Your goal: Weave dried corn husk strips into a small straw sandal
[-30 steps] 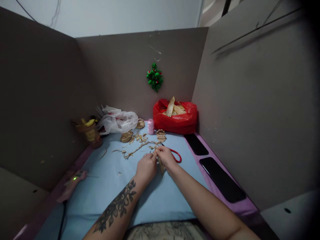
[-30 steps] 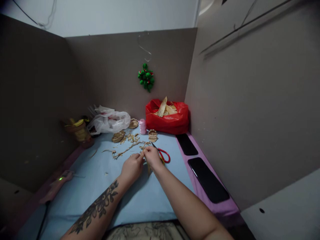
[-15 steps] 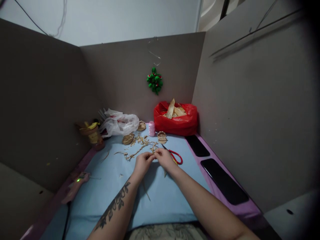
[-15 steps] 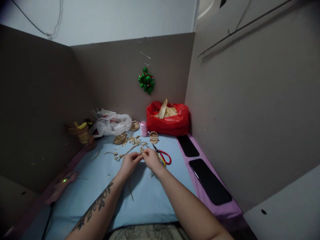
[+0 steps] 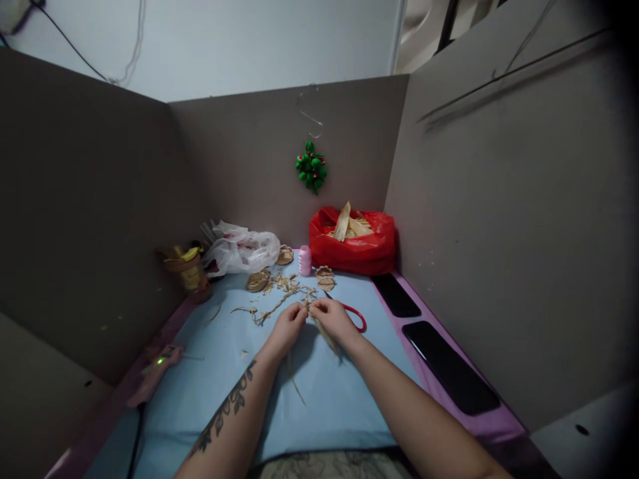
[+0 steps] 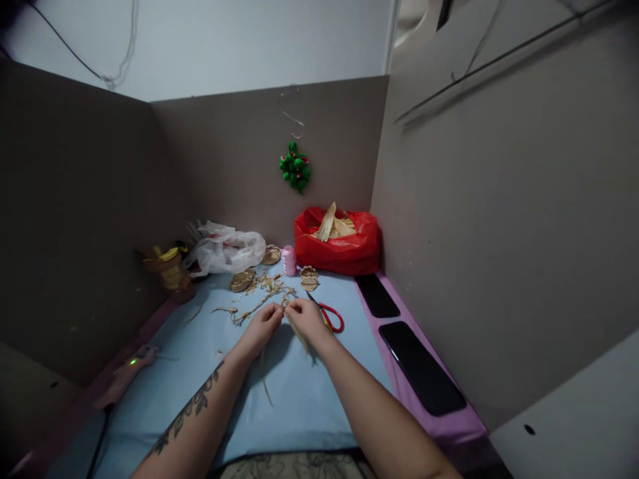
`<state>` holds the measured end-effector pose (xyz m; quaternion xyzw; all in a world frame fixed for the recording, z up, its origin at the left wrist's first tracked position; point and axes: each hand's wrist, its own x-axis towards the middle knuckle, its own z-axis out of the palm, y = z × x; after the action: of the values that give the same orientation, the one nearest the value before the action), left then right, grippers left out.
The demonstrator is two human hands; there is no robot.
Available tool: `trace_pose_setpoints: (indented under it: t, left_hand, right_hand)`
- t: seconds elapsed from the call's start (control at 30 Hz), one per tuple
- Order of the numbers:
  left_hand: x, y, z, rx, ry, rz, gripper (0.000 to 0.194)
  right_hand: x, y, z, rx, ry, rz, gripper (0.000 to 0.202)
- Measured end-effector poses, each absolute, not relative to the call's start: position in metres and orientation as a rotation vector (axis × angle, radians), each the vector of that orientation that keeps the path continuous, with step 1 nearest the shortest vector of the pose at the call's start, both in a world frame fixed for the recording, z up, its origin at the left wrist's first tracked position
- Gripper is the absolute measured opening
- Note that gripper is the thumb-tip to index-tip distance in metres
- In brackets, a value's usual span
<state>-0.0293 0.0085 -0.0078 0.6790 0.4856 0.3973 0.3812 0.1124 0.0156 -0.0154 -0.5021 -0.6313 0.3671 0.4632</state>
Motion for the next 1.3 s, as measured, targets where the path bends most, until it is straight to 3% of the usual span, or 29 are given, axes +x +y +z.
trace_pose_setpoints:
  t: [0.27,0.5,0.63,0.8,1.07,1.3]
  left_hand:
    - [-0.024,0.008,-0.013,1.685,1.377,1.17,0.019]
    - [-0.03,0.02,-0.023,1.374,1.286,1.144,0.034]
    - [-0.036,0.026,-0.026,1.252,1.255,1.19,0.037]
    - [-0.036,0.028,-0.027,1.263,1.289,1.236,0.033]
    - [-0.028,0.015,-0.014,1.546,1.268,1.162,0.024]
    - [-0.03,0.013,-0.014,1.714,1.35,1.105,0.023]
  right_hand:
    - [0.112,0.007,-0.017,-1.313,-1.563,0.852,0.02]
    - [0.085,-0.006,-0.021,-1.334,-1.732,0.531,0.018]
    - [0.075,-0.009,-0.024,-1.28,-1.864,0.409,0.028]
    - [0.082,-0.005,-0.021,-1.182,-1.771,0.55,0.031]
    - [0.096,0.01,-0.016,-1.195,-1.44,0.941,0.011]
    - [0.102,0.016,-0.02,-1.209,-1.408,0.986,0.012]
